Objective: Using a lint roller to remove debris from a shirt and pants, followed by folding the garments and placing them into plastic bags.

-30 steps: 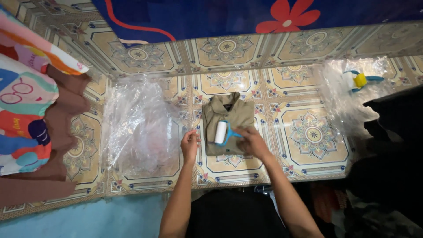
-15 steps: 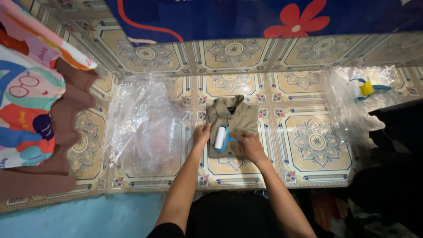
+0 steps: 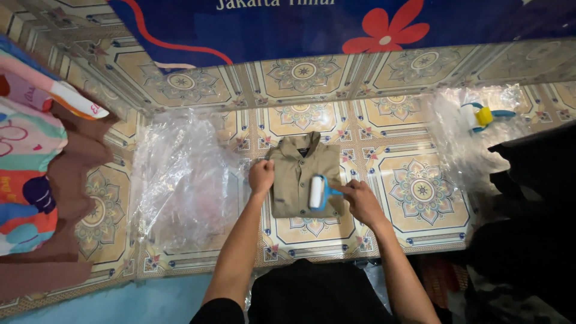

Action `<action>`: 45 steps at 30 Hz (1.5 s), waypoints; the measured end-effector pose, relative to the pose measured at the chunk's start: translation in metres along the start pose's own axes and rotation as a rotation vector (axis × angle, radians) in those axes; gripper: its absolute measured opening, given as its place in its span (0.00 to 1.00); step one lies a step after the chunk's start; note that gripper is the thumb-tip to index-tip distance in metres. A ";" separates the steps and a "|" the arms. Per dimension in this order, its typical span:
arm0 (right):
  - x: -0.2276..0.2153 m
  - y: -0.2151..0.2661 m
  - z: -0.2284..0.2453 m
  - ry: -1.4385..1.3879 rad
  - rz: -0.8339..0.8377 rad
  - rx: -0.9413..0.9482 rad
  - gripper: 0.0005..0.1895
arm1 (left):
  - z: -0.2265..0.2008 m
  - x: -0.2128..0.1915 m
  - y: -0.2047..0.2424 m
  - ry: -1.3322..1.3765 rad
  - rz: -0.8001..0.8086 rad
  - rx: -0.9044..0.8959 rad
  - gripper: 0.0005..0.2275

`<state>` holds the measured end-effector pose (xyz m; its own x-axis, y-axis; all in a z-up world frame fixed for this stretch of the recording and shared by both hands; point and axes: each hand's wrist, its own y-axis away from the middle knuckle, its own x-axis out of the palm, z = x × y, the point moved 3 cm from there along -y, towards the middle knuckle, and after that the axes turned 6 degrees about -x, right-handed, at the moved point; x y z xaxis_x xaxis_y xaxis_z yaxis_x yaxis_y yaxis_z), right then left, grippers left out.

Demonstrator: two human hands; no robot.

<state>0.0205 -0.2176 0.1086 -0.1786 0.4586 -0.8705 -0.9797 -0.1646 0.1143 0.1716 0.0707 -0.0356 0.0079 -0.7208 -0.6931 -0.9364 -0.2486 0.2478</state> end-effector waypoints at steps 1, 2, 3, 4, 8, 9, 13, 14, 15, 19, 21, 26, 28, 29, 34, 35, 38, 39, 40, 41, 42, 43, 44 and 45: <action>0.003 -0.007 0.006 -0.001 0.003 -0.004 0.21 | 0.005 -0.001 0.001 0.000 -0.004 -0.004 0.16; 0.006 -0.015 0.012 -0.057 0.015 -0.003 0.23 | 0.010 -0.002 0.001 0.138 -0.029 -0.079 0.15; 0.008 -0.023 0.018 -0.113 0.027 -0.001 0.24 | 0.015 -0.003 0.000 0.276 -0.054 -0.153 0.15; -0.001 -0.030 0.043 -0.112 0.031 -0.007 0.24 | 0.010 -0.010 0.010 0.279 -0.059 -0.158 0.15; 0.049 -0.074 0.071 -0.356 0.025 0.061 0.19 | 0.003 -0.032 0.043 0.448 -0.215 -0.246 0.16; 0.080 -0.090 0.066 -0.164 0.026 -0.131 0.18 | 0.002 -0.035 0.047 0.450 -0.276 -0.278 0.15; 0.082 -0.086 0.087 -0.060 0.007 -0.269 0.25 | 0.009 -0.041 0.054 0.502 -0.372 -0.294 0.13; 0.085 -0.082 0.081 -0.022 0.014 -0.234 0.24 | 0.007 -0.042 0.058 0.490 -0.368 -0.240 0.12; 0.088 -0.076 0.075 0.016 0.021 -0.199 0.23 | 0.005 -0.044 0.062 0.477 -0.364 -0.186 0.11; 0.053 -0.036 0.036 -0.103 -0.019 -0.140 0.27 | -0.037 -0.052 0.079 0.368 -0.328 0.178 0.07; 0.022 -0.008 0.020 -0.041 0.131 0.026 0.26 | -0.062 -0.040 0.080 0.153 -0.075 0.357 0.15; 0.014 0.006 -0.048 -0.019 0.030 0.205 0.24 | -0.115 -0.005 0.062 0.078 0.283 0.324 0.23; 0.020 0.003 -0.063 -0.009 -0.074 0.259 0.23 | -0.105 0.038 0.039 0.034 0.369 0.246 0.27; 0.020 0.002 -0.064 -0.090 -0.179 0.305 0.25 | -0.095 0.070 0.024 -0.072 0.336 0.343 0.19; 0.072 -0.007 -0.100 -0.333 -0.392 0.409 0.28 | -0.091 0.079 0.053 -0.353 0.370 0.558 0.11; 0.080 -0.005 -0.105 -0.305 -0.397 0.397 0.29 | -0.094 0.066 0.067 -0.308 0.378 0.531 0.11; 0.077 -0.014 -0.098 -0.122 -0.450 0.393 0.31 | -0.104 0.032 0.083 -0.095 0.281 0.447 0.11; 0.072 -0.017 -0.092 0.030 -0.492 0.410 0.31 | -0.104 0.020 0.086 0.069 0.185 0.387 0.11; 0.066 -0.028 -0.082 0.028 -0.493 0.403 0.31 | -0.105 0.014 0.083 0.069 0.178 0.385 0.11; 0.059 -0.040 -0.071 -0.173 -0.544 0.267 0.23 | -0.104 0.004 0.079 0.155 0.035 0.337 0.10; 0.052 -0.049 -0.060 -0.373 -0.589 0.130 0.15 | -0.103 -0.006 0.078 0.241 -0.106 0.286 0.10; 0.053 -0.066 -0.055 -0.373 -0.587 0.125 0.15 | -0.095 0.004 0.061 0.241 -0.110 0.285 0.10; 0.055 -0.083 -0.051 -0.410 -0.536 0.167 0.14 | -0.082 0.013 0.044 0.285 -0.148 0.135 0.14; 0.058 -0.099 -0.048 -0.446 -0.484 0.209 0.15 | -0.070 0.022 0.028 0.327 -0.186 -0.015 0.19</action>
<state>0.1114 -0.2165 0.0241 0.3072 0.7611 -0.5713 -0.9475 0.3006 -0.1091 0.1700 0.0028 0.0035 0.2909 -0.8306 -0.4748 -0.9033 -0.4020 0.1498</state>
